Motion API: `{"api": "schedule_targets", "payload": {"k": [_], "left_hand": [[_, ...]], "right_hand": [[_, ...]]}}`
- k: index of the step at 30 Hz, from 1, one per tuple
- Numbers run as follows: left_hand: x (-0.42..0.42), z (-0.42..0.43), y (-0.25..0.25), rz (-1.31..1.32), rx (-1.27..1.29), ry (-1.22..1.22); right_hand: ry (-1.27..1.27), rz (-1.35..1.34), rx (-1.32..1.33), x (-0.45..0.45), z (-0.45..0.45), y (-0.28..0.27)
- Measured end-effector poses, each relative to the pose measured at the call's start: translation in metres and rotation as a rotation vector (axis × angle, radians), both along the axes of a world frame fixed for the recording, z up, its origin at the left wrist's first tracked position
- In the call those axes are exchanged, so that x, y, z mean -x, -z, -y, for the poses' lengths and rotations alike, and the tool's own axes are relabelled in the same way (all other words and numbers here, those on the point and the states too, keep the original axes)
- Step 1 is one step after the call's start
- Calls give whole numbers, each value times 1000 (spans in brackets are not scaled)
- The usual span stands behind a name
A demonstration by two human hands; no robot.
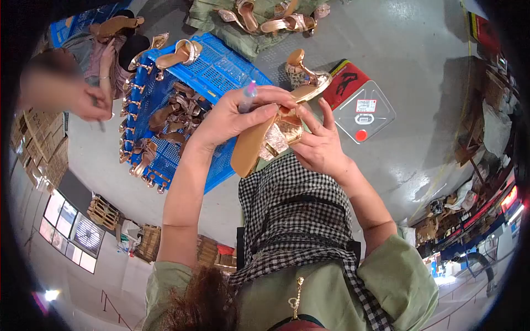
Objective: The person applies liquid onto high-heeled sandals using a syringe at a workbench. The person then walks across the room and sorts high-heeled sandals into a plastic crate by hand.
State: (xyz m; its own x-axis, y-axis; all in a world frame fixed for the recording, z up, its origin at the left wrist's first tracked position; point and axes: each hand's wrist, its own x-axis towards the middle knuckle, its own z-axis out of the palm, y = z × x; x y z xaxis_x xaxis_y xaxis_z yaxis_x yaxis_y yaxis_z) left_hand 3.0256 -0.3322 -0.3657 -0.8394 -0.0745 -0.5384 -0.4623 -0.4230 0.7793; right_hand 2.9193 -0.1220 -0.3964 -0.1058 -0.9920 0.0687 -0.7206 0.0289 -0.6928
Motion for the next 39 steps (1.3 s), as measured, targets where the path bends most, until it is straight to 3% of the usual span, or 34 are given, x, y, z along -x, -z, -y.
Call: {"api": "schedule_targets", "payload": {"k": [7, 10, 11, 13, 17, 25, 26, 28, 29, 31, 32, 34, 35, 36, 37, 39], "left_hand": [[1, -9, 2, -33, 32, -72], [8, -12, -1, -65, 147, -86], [10, -13, -2, -73, 197, -103], [14, -13, 2, -136, 294, -45], [20, -17, 0, -122, 431, 21], [27, -22, 4, -119, 578, 79], [30, -22, 9, -136, 592, 80], [33, -25, 23, -116, 750, 149], [29, -27, 36, -133, 766, 145], [22, -29, 65, 103, 793, -113], [19, -26, 70, 89, 805, -121], [11, -20, 75, 319, 582, -350], [8, -19, 74, 305, 590, -354], [3, -20, 74, 328, 541, -396], [-2, -21, 75, 353, 490, -435], [-12, -24, 79, 377, 454, -449]], "right_hand": [[138, 191, 0, 1, -2, -17], [242, 871, -65, -8, -13, -15], [251, 872, -66, -15, -17, -15], [500, 1573, -120, -28, -15, -24], [540, 1748, -57, -26, -5, -25], [673, 1775, -102, -27, 1, -19], [724, 1914, -195, -25, 1, -14], [944, 1940, -260, -25, 21, -1], [930, 1929, -241, -20, 25, 14], [838, 1676, -455, -9, 35, 70], [887, 1587, -371, -9, 47, 107], [918, 1376, -324, 1, 74, 166], [912, 1370, -309, 4, 85, 203], [911, 1155, -448, 10, 97, 236], [906, 936, -580, 18, 109, 258], [846, 804, -687, 39, 138, 276]]}}
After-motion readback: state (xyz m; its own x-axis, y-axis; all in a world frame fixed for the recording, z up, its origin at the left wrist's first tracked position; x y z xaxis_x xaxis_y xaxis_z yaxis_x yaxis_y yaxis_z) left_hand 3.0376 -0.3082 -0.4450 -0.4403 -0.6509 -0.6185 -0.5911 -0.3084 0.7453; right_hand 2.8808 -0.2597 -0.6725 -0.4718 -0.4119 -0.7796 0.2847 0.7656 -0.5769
